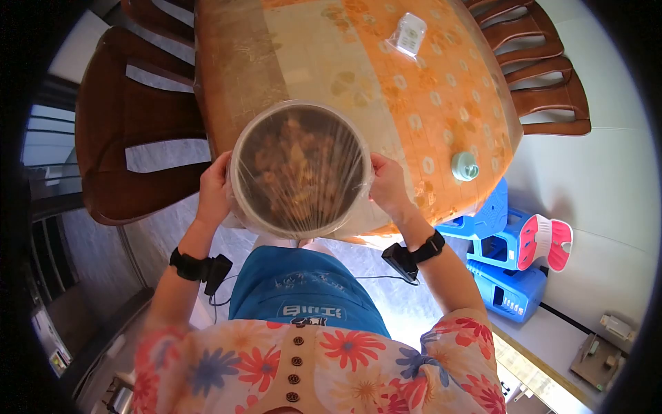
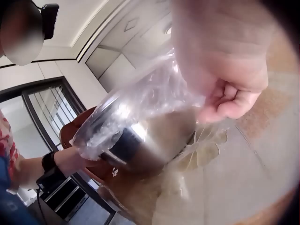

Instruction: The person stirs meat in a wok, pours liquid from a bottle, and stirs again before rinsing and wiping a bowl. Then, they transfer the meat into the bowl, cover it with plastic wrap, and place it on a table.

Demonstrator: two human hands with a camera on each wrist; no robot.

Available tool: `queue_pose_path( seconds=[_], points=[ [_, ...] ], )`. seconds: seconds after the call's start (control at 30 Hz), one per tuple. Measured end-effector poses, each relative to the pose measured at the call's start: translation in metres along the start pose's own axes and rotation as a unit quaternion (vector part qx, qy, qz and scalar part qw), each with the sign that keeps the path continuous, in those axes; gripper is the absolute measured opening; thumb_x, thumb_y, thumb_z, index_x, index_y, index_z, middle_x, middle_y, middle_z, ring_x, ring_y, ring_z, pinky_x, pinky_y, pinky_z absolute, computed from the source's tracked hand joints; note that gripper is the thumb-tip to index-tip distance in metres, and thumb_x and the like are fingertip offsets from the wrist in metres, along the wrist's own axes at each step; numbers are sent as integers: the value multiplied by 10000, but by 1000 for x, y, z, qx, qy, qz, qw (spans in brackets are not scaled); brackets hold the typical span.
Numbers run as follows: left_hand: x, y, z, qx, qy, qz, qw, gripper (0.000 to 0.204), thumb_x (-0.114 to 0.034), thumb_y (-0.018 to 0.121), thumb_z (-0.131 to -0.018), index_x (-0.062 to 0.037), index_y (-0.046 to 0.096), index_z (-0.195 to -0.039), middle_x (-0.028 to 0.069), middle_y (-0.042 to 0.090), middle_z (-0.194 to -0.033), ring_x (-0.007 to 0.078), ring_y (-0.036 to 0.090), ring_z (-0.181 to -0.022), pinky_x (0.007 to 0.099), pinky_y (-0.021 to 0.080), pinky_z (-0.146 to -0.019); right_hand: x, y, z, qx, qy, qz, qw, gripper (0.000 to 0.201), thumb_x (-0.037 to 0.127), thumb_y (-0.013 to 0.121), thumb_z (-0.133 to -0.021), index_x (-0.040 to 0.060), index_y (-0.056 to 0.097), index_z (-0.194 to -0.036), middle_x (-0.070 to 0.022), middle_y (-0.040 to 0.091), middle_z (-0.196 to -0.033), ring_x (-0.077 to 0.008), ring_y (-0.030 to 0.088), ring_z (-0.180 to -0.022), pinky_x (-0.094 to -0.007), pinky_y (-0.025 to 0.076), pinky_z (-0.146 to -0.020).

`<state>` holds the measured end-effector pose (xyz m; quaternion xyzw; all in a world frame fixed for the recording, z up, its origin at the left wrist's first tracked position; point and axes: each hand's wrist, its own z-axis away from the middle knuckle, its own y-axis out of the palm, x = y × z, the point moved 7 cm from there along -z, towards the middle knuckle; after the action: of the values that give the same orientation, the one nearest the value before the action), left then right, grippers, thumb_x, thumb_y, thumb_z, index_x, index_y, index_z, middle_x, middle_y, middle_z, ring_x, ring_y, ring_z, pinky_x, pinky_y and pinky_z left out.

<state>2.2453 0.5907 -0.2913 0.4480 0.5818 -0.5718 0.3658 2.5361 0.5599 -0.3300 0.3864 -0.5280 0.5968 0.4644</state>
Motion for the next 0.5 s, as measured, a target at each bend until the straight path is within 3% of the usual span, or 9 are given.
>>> queue_pose_path(
  seconds=[0.03, 0.07, 0.13, 0.17, 0.2, 0.23, 0.3, 0.33, 0.5],
  points=[
    [-3, 1, 7, 2, 2, -2, 1000, 221, -70, 585, -777, 4, 566, -984, 74, 627, -776, 106, 569, -718, 244, 455, -666, 12, -4, 4, -57, -92, 63, 992, 203, 172, 605, -779, 39, 625, -931, -69, 624, -735, -88, 563, -570, -219, 447, -500],
    [-7, 2, 14, -3, 16, -49, 999, 242, -64, 575, -781, 0, 551, -1013, 83, 629, -791, 125, 582, -734, 252, 459, -679, 12, -4, 5, -59, -94, 62, 992, 203, 172, 605, -779, 39, 625, -931, -69, 624, -735, -88, 563, -570, -219, 447, -500],
    [-13, 5, 24, -8, 31, -96, 995, 263, -58, 565, -785, -5, 536, -1042, 91, 630, -806, 145, 596, -750, 260, 463, -693, 34, 0, 15, -85, -257, 245, 931, 193, 171, 571, -808, 44, 604, -950, -48, 596, -682, -77, 537, -494, -213, 415, -431],
    [-16, 3, 28, -34, 34, -70, 996, 240, -70, 553, -802, -2, 538, -1031, 83, 625, -785, 143, 597, -716, 251, 464, -657, 38, -2, 17, -86, -258, 244, 931, 193, 171, 571, -808, 44, 604, -950, -48, 596, -682, -77, 537, -494, -213, 415, -431],
    [-18, 0, 32, -60, 37, -44, 997, 218, -82, 541, -818, 2, 540, -1020, 74, 620, -763, 141, 598, -681, 241, 466, -620, 26, -11, 11, -64, -118, 116, 984, 191, 179, 562, -820, 40, 592, -948, -40, 584, -671, -78, 538, -501, -212, 412, -428],
    [-22, -5, 35, -61, 38, -44, 996, 218, -82, 541, -818, 2, 540, -1020, 74, 620, -763, 141, 598, -681, 241, 466, -620, 13, -13, 12, -38, 26, -17, 999, 191, 187, 552, -832, 37, 580, -946, -32, 571, -659, -80, 540, -508, -212, 410, -424],
    [-14, -14, 39, -16, -150, 146, 978, 166, -127, 528, -848, -3, 558, -953, 43, 597, -701, 92, 560, -574, 196, 434, -512, 33, -22, 18, -38, 59, -74, 995, 196, 203, 550, -838, 32, 573, -933, -25, 554, -641, -81, 533, -507, -208, 404, -416],
    [-20, -13, 40, -24, -157, 165, 974, 148, -157, 526, -862, -22, 575, -900, 3, 575, -673, 35, 490, -489, 168, 369, -408, 35, -24, 20, -37, 92, -129, 987, 205, 218, 547, -844, 28, 565, -921, -18, 538, -623, -81, 527, -506, -205, 399, -408],
    [-13, 6, 43, 37, -203, 243, 948, 197, -199, 577, -831, -3, 563, -834, 18, 565, -638, 59, 507, -487, 175, 391, -426, 37, -8, 13, 11, 55, -149, 987, 215, 239, 552, -846, 26, 558, -874, -7, 519, -614, -83, 495, -472, -202, 399, -398]
  ],
)
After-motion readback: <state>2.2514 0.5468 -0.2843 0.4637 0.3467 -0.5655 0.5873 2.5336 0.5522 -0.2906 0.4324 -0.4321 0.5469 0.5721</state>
